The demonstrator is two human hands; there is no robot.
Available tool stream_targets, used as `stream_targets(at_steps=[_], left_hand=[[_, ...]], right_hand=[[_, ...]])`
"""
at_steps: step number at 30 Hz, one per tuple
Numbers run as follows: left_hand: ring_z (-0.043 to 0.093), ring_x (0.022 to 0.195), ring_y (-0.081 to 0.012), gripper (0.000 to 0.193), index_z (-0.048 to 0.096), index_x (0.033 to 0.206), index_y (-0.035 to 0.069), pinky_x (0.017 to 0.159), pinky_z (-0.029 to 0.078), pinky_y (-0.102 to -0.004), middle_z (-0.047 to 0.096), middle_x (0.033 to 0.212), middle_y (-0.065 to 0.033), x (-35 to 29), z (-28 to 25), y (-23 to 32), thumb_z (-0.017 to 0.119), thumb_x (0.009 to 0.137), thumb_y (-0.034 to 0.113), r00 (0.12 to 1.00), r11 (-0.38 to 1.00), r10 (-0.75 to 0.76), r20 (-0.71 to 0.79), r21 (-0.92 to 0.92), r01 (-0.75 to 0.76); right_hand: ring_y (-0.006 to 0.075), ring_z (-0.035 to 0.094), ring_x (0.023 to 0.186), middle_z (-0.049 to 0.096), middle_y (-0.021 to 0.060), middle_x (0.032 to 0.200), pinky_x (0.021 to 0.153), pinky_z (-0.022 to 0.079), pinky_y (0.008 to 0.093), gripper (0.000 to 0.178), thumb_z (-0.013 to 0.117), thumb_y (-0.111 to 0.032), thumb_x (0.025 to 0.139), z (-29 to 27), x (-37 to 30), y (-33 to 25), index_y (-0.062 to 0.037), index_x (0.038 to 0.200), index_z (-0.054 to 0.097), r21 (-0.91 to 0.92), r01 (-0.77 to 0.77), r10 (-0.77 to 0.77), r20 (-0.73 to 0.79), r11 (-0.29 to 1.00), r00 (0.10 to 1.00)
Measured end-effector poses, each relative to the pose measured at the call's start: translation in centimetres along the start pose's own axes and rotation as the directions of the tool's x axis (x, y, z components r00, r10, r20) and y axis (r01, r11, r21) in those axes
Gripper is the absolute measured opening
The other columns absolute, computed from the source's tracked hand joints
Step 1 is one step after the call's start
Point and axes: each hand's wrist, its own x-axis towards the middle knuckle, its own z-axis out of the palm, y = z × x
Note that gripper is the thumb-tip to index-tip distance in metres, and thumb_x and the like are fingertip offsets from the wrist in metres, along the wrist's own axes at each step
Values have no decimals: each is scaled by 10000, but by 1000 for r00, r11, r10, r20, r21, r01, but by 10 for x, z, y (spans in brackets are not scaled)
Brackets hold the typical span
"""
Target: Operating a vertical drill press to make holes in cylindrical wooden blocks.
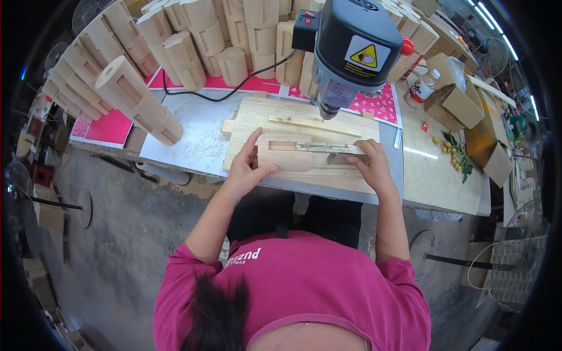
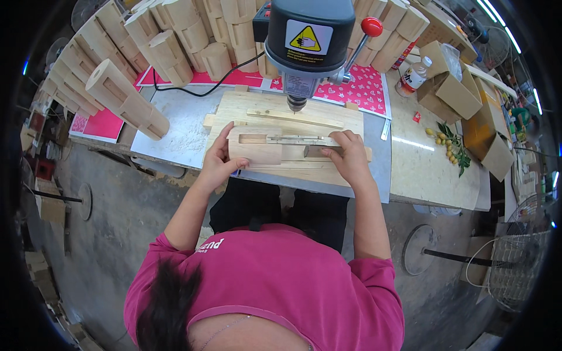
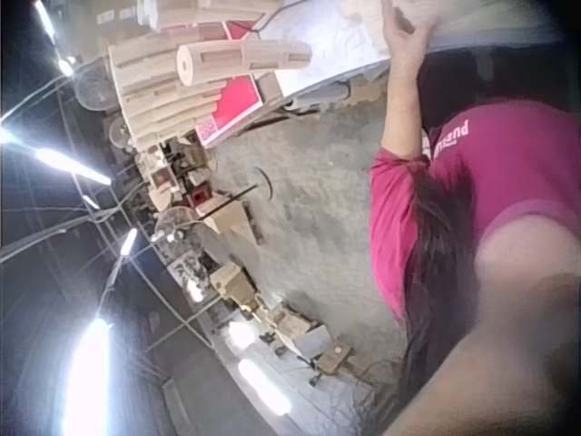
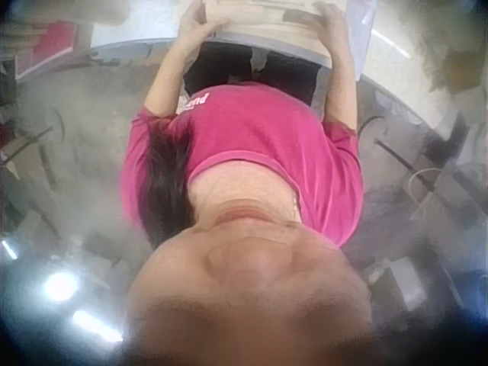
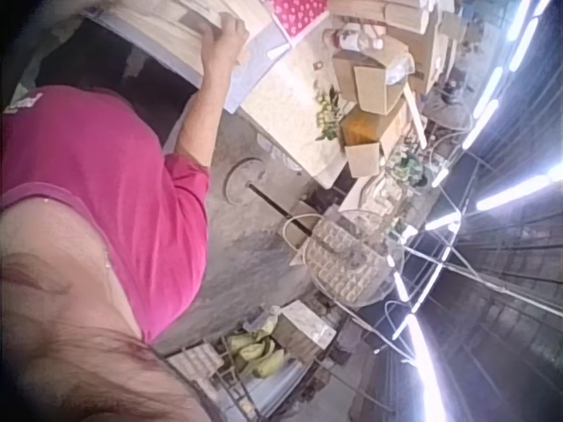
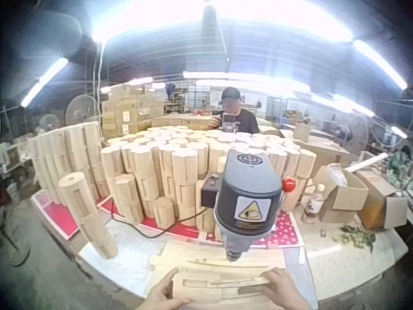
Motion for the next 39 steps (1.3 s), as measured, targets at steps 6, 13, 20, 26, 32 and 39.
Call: stream_targets(at_steps=[6, 13, 20, 26, 32, 39], left_hand=[[469, 693, -61, 871, 237, 1405, 37, 627, 424, -204, 554, 1079, -65, 5, 35, -29, 723, 683, -7, 995, 991, 85, -57, 109, -79], [530, 797, -310, 789, 387, 1286, -69, 745, 448, -371, 562, 987, -177, 18, 54, -32, 778, 635, 146, 857, 633, 516, 12, 669, -391], [513, 835, -293, 862, 393, 1291, -64, 737, 439, -360, 577, 905, -157, 55, 44, -28, 804, 576, 186, 884, 601, 468, 12, 728, -328], [520, 833, -273, 918, 362, 1329, -33, 746, 442, -349, 584, 896, -148, 59, 29, -31, 818, 554, 157, 944, 746, 320, -76, 635, -201], [560, 946, -307, 976, 309, 1359, -10, 823, 442, -354, 590, 995, -179, 69, 31, -45, 825, 541, 125, 951, 843, 298, -85, 490, -221], [529, 1041, -378, 1098, 185, 1400, 26, 891, 418, -409, 549, 1130, -211, 68, 33, -36, 835, 521, 130, 957, 747, 287, -26, 631, -207]], right_hand=[[331, 510, 966, 533, 152, 1028, 834, 418, 379, 486, 737, -77, 674, 19, -14, 15, -21, 1100, 511, 294, 90, -4, -281, 951, 960], [344, 496, 991, 523, 176, 1049, 853, 405, 394, 570, 751, -113, 666, 31, -26, 24, -8, 1147, 463, 3, -12, 13, -321, 1000, 947], [351, 518, 929, 561, 148, 990, 795, 421, 415, 543, 769, -206, 645, 27, 10, 21, -45, 1094, 508, -272, -150, 68, -290, 950, 955], [315, 553, 872, 561, 130, 986, 714, 453, 370, 546, 769, -182, 671, 43, 16, 18, -55, 1122, 488, -51, -126, 106, -292, 991, 950], [315, 567, 852, 556, 151, 991, 698, 465, 373, 549, 760, -166, 677, 41, 18, 17, -52, 1135, 479, -11, -79, 73, -280, 997, 957], [348, 548, 907, 523, 188, 1023, 768, 456, 403, 614, 731, -221, 723, 29, 15, 12, -41, 1224, 424, 42, -111, 116, -140, 993, 983]])
